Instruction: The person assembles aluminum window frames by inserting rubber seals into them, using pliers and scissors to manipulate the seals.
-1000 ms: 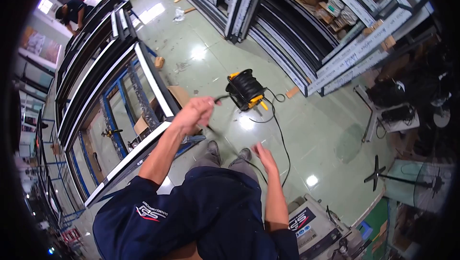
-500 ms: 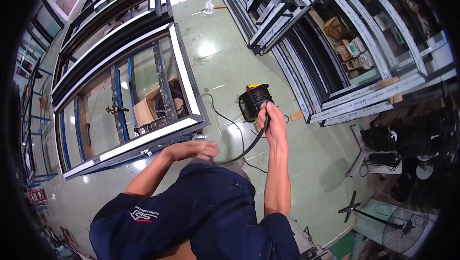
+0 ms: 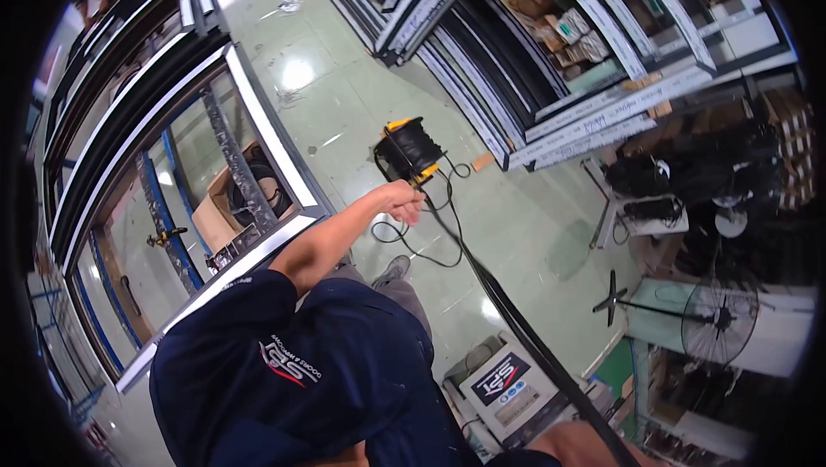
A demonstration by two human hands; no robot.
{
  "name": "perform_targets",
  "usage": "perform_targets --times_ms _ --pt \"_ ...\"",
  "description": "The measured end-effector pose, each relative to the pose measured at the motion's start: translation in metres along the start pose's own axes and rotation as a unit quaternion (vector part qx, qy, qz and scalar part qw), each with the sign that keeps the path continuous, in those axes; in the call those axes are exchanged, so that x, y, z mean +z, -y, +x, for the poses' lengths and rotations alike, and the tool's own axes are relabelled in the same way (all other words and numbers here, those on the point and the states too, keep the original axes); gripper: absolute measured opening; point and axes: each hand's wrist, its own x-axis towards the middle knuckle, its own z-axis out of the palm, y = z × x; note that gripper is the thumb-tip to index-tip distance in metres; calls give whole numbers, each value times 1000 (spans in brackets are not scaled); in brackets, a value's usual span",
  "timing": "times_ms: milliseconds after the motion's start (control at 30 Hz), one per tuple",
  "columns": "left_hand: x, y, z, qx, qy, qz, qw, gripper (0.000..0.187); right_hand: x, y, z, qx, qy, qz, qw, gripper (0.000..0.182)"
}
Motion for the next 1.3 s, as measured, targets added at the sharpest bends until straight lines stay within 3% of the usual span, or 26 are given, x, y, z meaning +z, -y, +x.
perform_targets --times_ms 33,133,167,267,300,367,467,567,633,667,733,767,800,833,900,967,1000,1033,1100,1133,1167,1200,1233,1267,1300 --pt "3 4 -2 27 -42 62 997 40 20 10 10 -15 -58 -64 996 33" --pt "7 26 41 325 -255 134 901 44 37 15 -1 -10 -126 -141 982 33" --pt "13 27 57 339 -245 94 903 53 40 10 -11 0 -151 -164 975 33" --pt "43 56 121 197 -293 131 926 66 47 -19 -61 61 -242 -239 938 33" --pt "50 66 126 113 -267 197 937 80 48 -34 -81 95 -276 -264 919 33" --pt "72 89 136 -19 -216 132 967 97 55 -71 -128 181 -342 -304 871 34" --pt "107 113 132 -67 -110 162 978 112 60 -118 -187 304 -394 -322 805 34" --pt "134 149 157 -64 -55 277 957 99 62 -142 -234 397 -401 -328 758 34" --pt "160 153 159 -111 -102 210 966 93 59 -139 -257 438 -394 -345 730 34" --pt "174 152 157 -162 -157 86 970 93 55 -132 -267 454 -391 -359 716 35" --pt "192 162 177 -197 -132 -169 957 88 43 -105 -279 475 -395 -401 677 35" --pt "196 170 193 -179 -50 -296 937 80 36 -85 -283 482 -397 -430 652 35" --pt "206 176 211 -161 36 -417 894 73 25 -62 -280 488 -399 -461 625 35" --pt "216 157 211 -194 15 -542 818 52 13 -34 -275 490 -400 -495 596 35" --pt "222 150 245 -142 10 -732 666 29 -12 29 -248 491 -393 -563 536 35" --pt "197 129 247 62 11 -602 796 21 -38 99 -186 486 -370 -623 489 36" --pt "182 90 216 75 -18 -559 826 19 -54 129 -147 485 -349 -648 472 36" --pt "170 38 167 92 -52 -514 851 18 -72 148 -112 492 -313 -665 467 36" --pt "157 -23 98 193 -15 -370 909 17 -115 145 -79 535 -182 -677 471 36" --pt "159 -49 63 214 -6 -293 932 18 -131 106 -83 561 -79 -667 483 36" --pt "163 -70 21 258 26 -167 951 21 -146 36 -118 482 173 -699 498 47" --pt "173 -80 -6 283 20 -139 949 20 -140 -24 -164 508 141 -692 492 61" --pt "176 -70 -7 354 49 -81 930 19 -151 -75 -193 527 223 -569 590 89" --pt "182 -76 -35 321 22 11 947 17 -126 -144 -198 495 171 -484 702 91" --pt "187 -64 -39 348 24 110 931 16 -109 -200 -217 416 179 -417 788 92"
